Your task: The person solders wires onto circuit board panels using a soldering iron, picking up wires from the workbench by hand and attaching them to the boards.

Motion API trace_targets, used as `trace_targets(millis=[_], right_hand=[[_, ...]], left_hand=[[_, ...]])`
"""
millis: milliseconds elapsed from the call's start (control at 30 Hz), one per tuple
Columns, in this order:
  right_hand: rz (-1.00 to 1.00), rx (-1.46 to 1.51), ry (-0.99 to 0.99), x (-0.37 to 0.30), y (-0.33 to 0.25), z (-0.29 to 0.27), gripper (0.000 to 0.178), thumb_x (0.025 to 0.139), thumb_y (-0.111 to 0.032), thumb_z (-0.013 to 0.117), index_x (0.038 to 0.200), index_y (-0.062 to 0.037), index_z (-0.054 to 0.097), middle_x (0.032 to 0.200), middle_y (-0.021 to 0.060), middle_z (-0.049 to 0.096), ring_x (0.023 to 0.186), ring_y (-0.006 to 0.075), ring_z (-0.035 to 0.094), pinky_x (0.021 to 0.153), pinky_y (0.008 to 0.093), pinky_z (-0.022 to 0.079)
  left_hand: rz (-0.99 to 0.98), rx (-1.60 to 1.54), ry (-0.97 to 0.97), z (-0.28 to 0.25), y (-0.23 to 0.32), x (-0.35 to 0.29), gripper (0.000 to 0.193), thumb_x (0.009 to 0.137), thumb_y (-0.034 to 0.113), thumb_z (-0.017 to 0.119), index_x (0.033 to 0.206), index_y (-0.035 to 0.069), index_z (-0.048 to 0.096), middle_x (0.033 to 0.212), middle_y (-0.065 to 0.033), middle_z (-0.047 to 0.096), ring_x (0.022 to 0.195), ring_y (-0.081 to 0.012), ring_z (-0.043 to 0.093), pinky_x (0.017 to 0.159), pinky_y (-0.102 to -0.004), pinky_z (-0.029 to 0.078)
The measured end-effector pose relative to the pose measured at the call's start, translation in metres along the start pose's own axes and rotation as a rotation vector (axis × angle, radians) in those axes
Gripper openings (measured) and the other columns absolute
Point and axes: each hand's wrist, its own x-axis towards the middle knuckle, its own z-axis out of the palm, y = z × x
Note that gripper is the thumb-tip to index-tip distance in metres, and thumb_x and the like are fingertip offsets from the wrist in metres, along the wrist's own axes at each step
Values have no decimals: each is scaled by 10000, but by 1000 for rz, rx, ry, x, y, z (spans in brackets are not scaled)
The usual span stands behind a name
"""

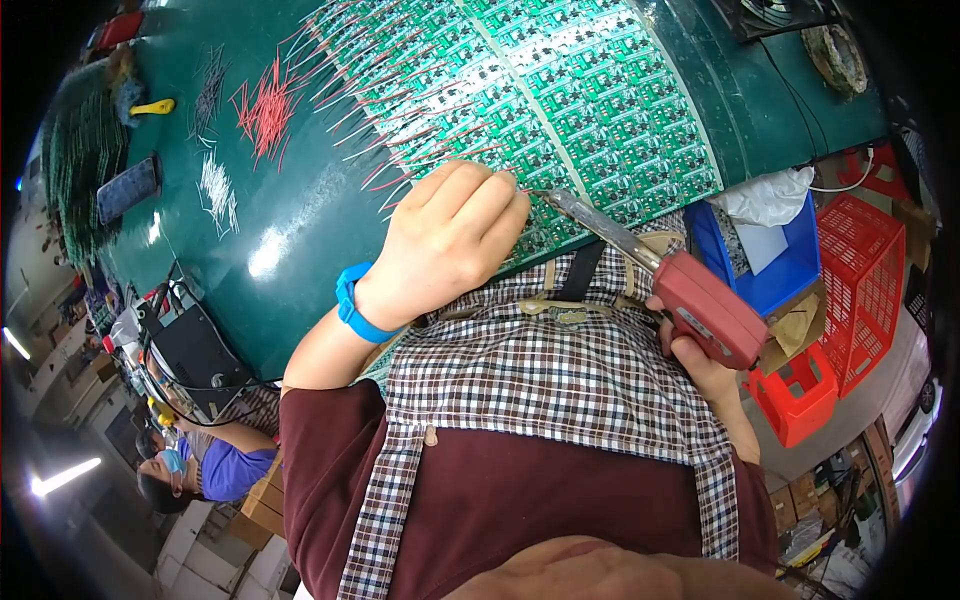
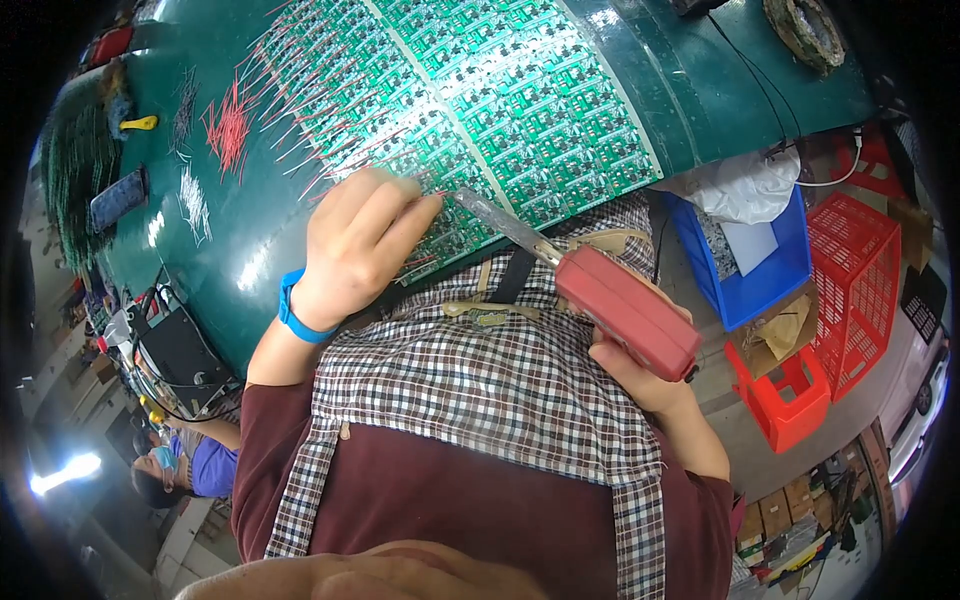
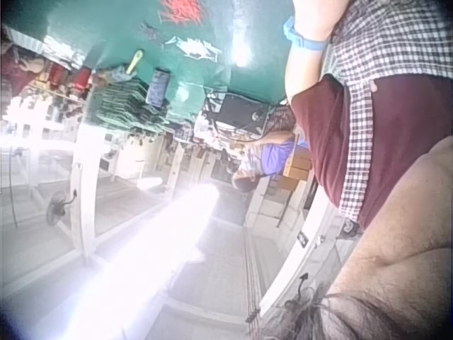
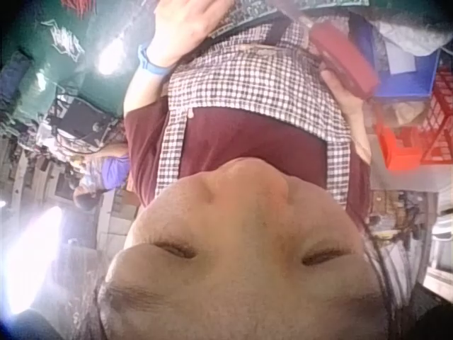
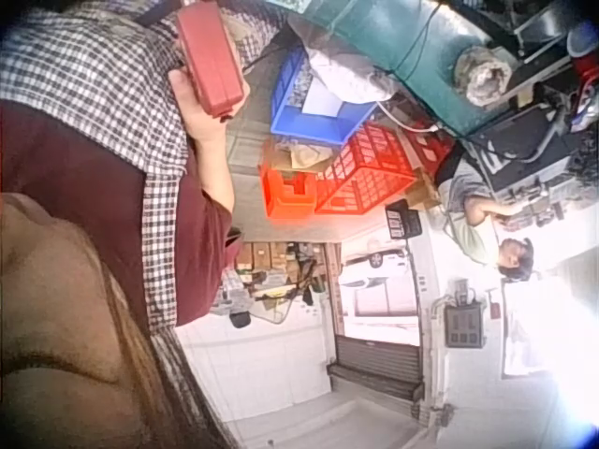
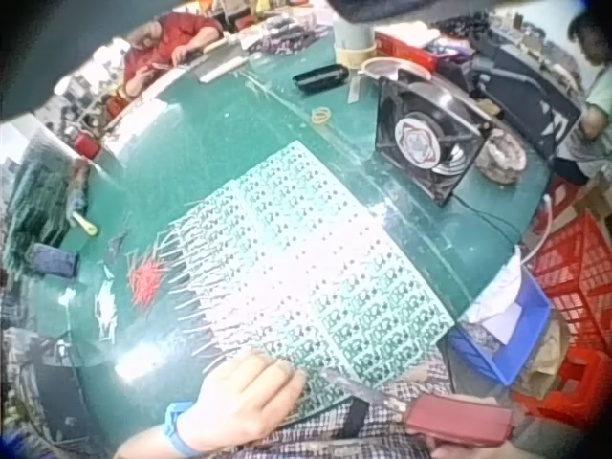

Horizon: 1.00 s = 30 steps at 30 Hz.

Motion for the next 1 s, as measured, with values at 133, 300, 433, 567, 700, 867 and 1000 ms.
trace_targets(millis=[133, 300, 433, 567, 700, 867, 1000], right_hand=[[3, 10, -17, -1, -1, -2, 329, 683, -85, 702, 965, 24, 571, 738, 28, 582, 638, 90, 534, 578, 218, 430], [7, 21, -37, -8, 1, -8, 493, 727, -200, 675, 1112, 33, 475, 934, 104, 573, 627, 104, 500, 553, 223, 410], [-19, -17, -112, -5, -1, -9, 601, 756, -313, 656, 1182, 41, 422, 1033, 154, 557, 580, 123, 474, 512, 230, 386], [-16, 17, -94, -1, -1, 2, 567, 759, -313, 652, 1146, 45, 445, 994, 140, 561, 568, 118, 463, 503, 229, 376], [16, 133, -89, -1, -2, 2, 599, 701, -125, 703, 1195, 57, 417, 919, 95, 612, 713, 78, 537, 598, 193, 440], [67, 132, -91, -4, -2, -1, 615, 687, -110, 712, 1198, 60, 414, 894, 90, 608, 770, 102, 570, 633, 207, 464], [117, 40, -73, -7, -1, -4, 632, 670, -97, 720, 1198, 65, 412, 876, 76, 609, 738, 85, 559, 615, 200, 459]], left_hand=[[-6, 0, 30, 0, 1, 1, 257, 584, 70, 570, 836, 32, 607, 802, -56, 521, 723, -207, 531, 610, -325, 459], [18, -21, 73, 1, 8, -4, 264, 573, 68, 580, 833, 27, 606, 783, -63, 521, 740, -219, 534, 671, -367, 475], [18, -51, 70, 5, 7, -8, 259, 570, 57, 589, 827, 22, 606, 776, -70, 516, 733, -221, 530, 677, -373, 476], [27, -64, 80, 4, 0, -14, 258, 568, 35, 594, 825, 15, 606, 770, -69, 512, 727, -220, 529, 672, -373, 476], [14, -82, 80, 5, 0, -16, 271, 565, 15, 601, 837, 12, 611, 768, -66, 505, 716, -217, 527, 665, -374, 477], [18, -84, 81, 6, 1, -16, 284, 565, 13, 606, 849, 17, 616, 771, -65, 502, 711, -215, 526, 663, -370, 479], [22, -68, 80, 6, 1, -16, 291, 561, 14, 611, 852, 20, 617, 769, -64, 498, 709, -215, 524, 654, -360, 482]])
